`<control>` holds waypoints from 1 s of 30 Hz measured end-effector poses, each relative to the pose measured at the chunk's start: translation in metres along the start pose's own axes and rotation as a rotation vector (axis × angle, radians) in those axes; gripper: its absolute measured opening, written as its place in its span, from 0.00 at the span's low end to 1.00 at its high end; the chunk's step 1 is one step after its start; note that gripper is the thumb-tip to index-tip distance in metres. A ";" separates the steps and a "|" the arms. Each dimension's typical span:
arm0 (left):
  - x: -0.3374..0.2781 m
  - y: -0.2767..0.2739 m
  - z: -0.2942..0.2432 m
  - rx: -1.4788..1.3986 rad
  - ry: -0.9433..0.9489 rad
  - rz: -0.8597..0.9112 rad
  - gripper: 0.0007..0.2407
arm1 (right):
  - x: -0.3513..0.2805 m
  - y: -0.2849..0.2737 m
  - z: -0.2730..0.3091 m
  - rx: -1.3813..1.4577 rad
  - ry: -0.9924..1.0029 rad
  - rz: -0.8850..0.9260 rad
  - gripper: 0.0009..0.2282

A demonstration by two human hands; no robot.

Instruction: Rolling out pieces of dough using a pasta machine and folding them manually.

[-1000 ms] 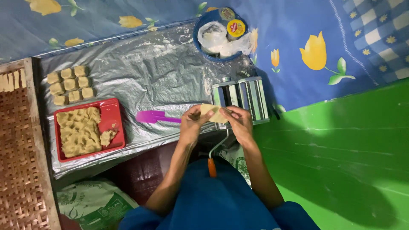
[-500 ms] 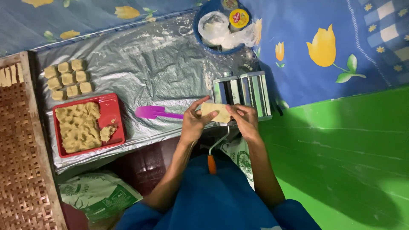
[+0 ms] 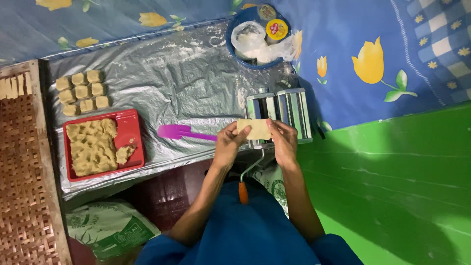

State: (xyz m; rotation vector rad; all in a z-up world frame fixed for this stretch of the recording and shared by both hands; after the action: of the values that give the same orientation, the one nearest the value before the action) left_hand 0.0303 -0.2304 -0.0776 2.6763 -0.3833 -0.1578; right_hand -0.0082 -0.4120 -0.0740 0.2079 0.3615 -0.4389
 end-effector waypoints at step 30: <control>0.041 0.006 -0.016 0.355 0.119 0.128 0.12 | 0.033 -0.012 0.020 -0.506 -0.353 -0.295 0.08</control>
State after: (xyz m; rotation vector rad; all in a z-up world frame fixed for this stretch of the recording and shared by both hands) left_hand 0.0711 -0.2411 -0.0625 2.9763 -0.5900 0.1193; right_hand 0.0208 -0.4404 -0.0694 -0.4175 0.1458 -0.6467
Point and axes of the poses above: each hand's wrist, its own x-axis towards the middle knuckle, its own y-axis out of the palm, z = x × y, the point moved 4 cm from there along x, towards the middle knuckle, and after that the axes turned 11 degrees about y, right-handed, at the moved point
